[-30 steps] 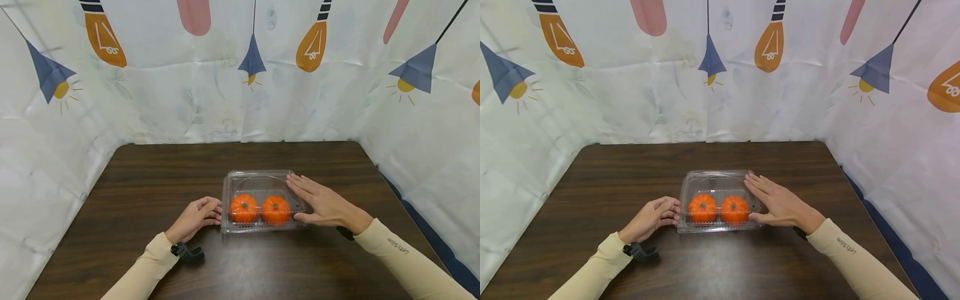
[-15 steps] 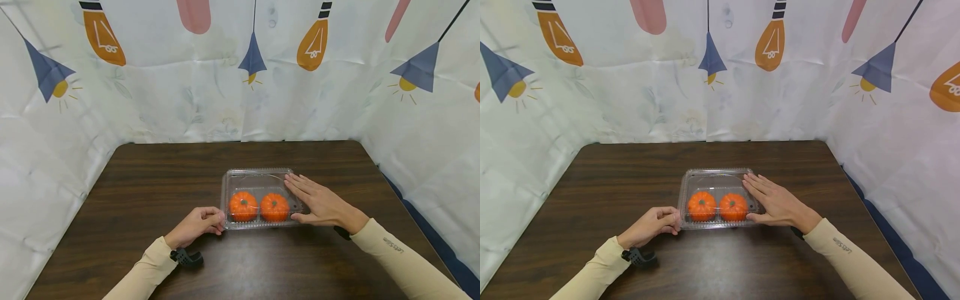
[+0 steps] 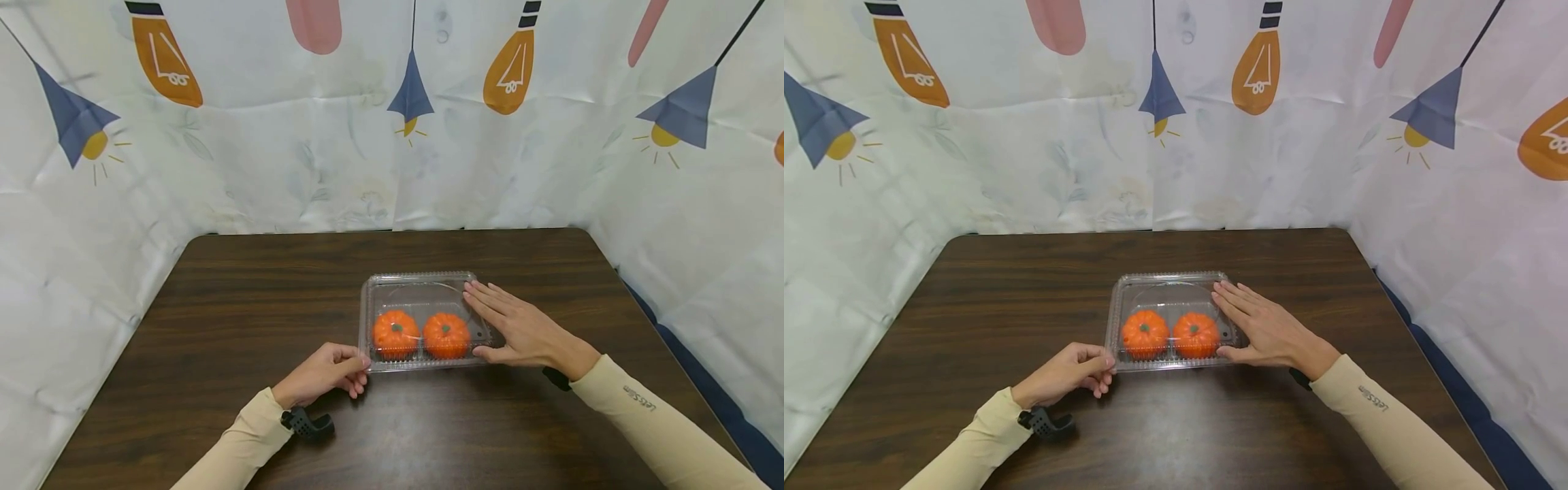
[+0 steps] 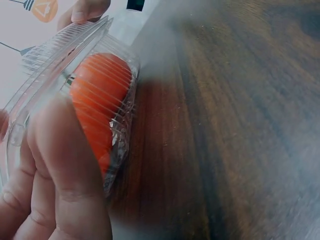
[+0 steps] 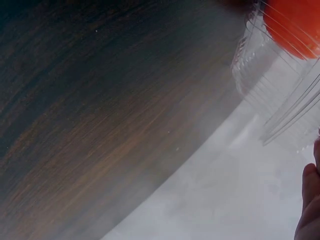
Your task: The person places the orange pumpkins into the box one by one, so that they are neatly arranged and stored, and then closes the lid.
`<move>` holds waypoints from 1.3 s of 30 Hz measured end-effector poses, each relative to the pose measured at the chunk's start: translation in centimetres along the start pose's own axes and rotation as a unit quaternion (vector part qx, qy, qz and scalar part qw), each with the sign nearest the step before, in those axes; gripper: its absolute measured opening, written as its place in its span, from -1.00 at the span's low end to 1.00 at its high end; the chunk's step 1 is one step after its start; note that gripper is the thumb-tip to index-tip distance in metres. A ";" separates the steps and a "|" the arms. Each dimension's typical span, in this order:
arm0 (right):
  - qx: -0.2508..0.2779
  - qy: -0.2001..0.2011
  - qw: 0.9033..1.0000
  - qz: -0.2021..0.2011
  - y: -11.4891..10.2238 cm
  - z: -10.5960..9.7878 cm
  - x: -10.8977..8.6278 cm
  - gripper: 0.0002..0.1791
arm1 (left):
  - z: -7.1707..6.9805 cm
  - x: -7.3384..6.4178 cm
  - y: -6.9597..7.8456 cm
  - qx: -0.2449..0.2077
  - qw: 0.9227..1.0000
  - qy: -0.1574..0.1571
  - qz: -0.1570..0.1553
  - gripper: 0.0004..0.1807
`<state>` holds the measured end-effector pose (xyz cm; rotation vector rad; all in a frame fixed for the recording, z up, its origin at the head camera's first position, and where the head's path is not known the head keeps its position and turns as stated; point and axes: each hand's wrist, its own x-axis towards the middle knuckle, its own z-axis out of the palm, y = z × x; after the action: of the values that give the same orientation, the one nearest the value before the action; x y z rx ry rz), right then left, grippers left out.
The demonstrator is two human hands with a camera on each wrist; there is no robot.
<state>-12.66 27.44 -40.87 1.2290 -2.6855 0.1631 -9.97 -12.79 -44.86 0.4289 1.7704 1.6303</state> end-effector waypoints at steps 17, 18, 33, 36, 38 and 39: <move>0.144 -0.015 0.979 0.140 -0.2 -1.3 -1.6 -0.05 | 0.4 0.2 -0.8 -0.024 0.999 -0.013 -0.019 -0.56; 0.159 -0.011 0.976 0.149 -0.1 -1.3 -1.8 -0.07 | 0.4 0.2 -0.8 -0.026 0.999 -0.013 -0.019 -0.56; 0.319 0.037 0.899 0.298 0.1 0.2 -3.5 -0.46 | 0.8 0.3 -0.5 -0.028 0.999 -0.010 -0.036 -0.58; 0.368 0.024 0.876 0.310 0.2 0.4 -3.7 -0.51 | 0.9 0.4 -0.5 -0.028 0.999 -0.008 -0.040 -0.59; 0.407 0.014 0.860 0.308 0.2 0.4 -3.8 -0.55 | 0.9 0.4 -0.5 -0.029 0.999 -0.007 -0.042 -0.59; 0.427 0.009 0.851 0.305 0.1 0.4 -3.8 -0.57 | 0.9 0.4 -0.5 -0.029 0.999 -0.008 -0.042 -0.59</move>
<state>-10.38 30.24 -42.09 0.3883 -2.9413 1.5673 -9.56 -11.90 -45.44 0.3347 1.7014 1.6101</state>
